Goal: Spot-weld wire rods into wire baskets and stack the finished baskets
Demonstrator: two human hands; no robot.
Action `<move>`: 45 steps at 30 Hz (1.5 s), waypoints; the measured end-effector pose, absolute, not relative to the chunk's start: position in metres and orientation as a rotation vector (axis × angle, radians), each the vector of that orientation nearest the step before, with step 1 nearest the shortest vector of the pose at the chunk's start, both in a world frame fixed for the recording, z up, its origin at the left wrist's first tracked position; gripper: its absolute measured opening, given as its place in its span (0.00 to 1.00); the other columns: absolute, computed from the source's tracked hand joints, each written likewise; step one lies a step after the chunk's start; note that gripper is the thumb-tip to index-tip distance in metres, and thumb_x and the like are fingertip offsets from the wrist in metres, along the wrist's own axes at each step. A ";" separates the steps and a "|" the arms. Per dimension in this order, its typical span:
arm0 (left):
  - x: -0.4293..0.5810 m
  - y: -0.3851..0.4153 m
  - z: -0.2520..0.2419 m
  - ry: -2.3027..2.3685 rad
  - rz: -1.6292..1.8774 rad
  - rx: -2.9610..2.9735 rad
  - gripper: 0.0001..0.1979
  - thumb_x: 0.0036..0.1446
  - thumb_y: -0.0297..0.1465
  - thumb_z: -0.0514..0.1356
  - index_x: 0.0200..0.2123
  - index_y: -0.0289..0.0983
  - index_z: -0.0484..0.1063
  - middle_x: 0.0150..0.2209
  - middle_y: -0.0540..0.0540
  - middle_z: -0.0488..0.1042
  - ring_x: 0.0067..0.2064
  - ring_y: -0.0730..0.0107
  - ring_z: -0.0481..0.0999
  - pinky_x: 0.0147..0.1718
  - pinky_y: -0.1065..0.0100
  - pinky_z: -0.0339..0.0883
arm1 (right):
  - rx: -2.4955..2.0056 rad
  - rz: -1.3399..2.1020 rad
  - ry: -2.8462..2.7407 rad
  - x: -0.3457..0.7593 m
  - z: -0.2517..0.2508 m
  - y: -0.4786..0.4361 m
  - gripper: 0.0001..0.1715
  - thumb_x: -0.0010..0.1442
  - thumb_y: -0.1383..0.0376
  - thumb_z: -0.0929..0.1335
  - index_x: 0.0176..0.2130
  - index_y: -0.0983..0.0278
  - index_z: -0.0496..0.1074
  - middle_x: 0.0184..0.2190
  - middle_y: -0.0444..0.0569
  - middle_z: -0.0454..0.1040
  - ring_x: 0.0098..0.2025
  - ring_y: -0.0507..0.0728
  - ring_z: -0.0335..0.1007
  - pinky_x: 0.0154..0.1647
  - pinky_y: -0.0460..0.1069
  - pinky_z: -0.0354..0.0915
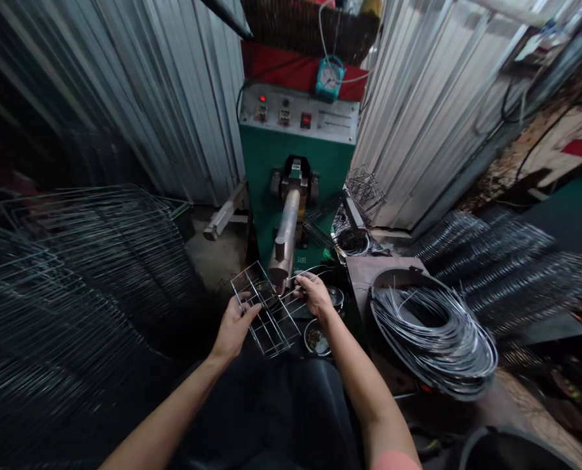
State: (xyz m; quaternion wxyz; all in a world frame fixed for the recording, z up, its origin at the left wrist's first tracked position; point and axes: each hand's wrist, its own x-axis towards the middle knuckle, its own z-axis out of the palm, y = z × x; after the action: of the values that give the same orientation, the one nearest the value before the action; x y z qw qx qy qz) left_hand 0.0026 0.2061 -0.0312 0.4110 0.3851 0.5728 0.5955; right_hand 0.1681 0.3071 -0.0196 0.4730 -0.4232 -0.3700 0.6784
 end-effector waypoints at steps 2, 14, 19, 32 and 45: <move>0.000 0.209 -0.032 1.448 1.496 0.972 0.20 0.48 0.38 0.60 0.43 0.36 0.61 0.21 0.58 0.58 0.25 0.76 0.60 0.30 0.72 0.57 | -1.032 1.663 -0.912 0.165 -0.021 0.310 0.12 0.40 0.64 0.73 0.26 0.65 0.69 0.20 0.40 0.67 0.19 0.45 0.61 0.19 0.40 0.64; -0.001 0.217 -0.036 1.448 1.521 0.893 0.21 0.46 0.38 0.61 0.42 0.36 0.61 0.22 0.57 0.58 0.24 0.76 0.60 0.28 0.71 0.55 | -1.021 1.640 -0.892 0.157 -0.026 0.317 0.14 0.38 0.63 0.73 0.27 0.65 0.69 0.19 0.38 0.66 0.19 0.45 0.60 0.18 0.39 0.63; 0.000 0.223 -0.041 1.431 1.562 0.851 0.22 0.43 0.38 0.62 0.42 0.36 0.62 0.22 0.57 0.58 0.26 0.76 0.61 0.30 0.71 0.56 | -1.029 1.624 -0.900 0.155 -0.026 0.319 0.13 0.39 0.63 0.73 0.27 0.64 0.68 0.18 0.37 0.65 0.18 0.45 0.58 0.17 0.39 0.62; -0.008 0.215 -0.048 1.254 1.496 0.872 0.23 0.44 0.37 0.63 0.44 0.36 0.63 0.21 0.58 0.59 0.25 0.78 0.61 0.29 0.73 0.56 | -1.053 1.545 -0.901 0.156 -0.022 0.301 0.14 0.39 0.62 0.73 0.28 0.64 0.69 0.19 0.38 0.65 0.17 0.45 0.59 0.17 0.40 0.63; -0.050 0.098 -0.049 0.846 1.323 0.437 0.21 0.42 0.33 0.66 0.42 0.35 0.70 0.18 0.59 0.56 0.20 0.84 0.57 0.40 0.67 0.67 | -1.342 0.295 -1.776 0.273 0.044 0.160 0.26 0.49 0.52 0.69 0.46 0.62 0.68 0.37 0.50 0.71 0.38 0.59 0.68 0.40 0.53 0.64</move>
State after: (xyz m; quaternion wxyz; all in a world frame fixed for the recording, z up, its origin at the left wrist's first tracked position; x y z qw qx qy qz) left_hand -0.0500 0.0983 -0.0494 0.6859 0.1953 0.3777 0.5905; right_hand 0.2733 0.1604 0.0438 0.4333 -0.5385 -0.7129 0.1183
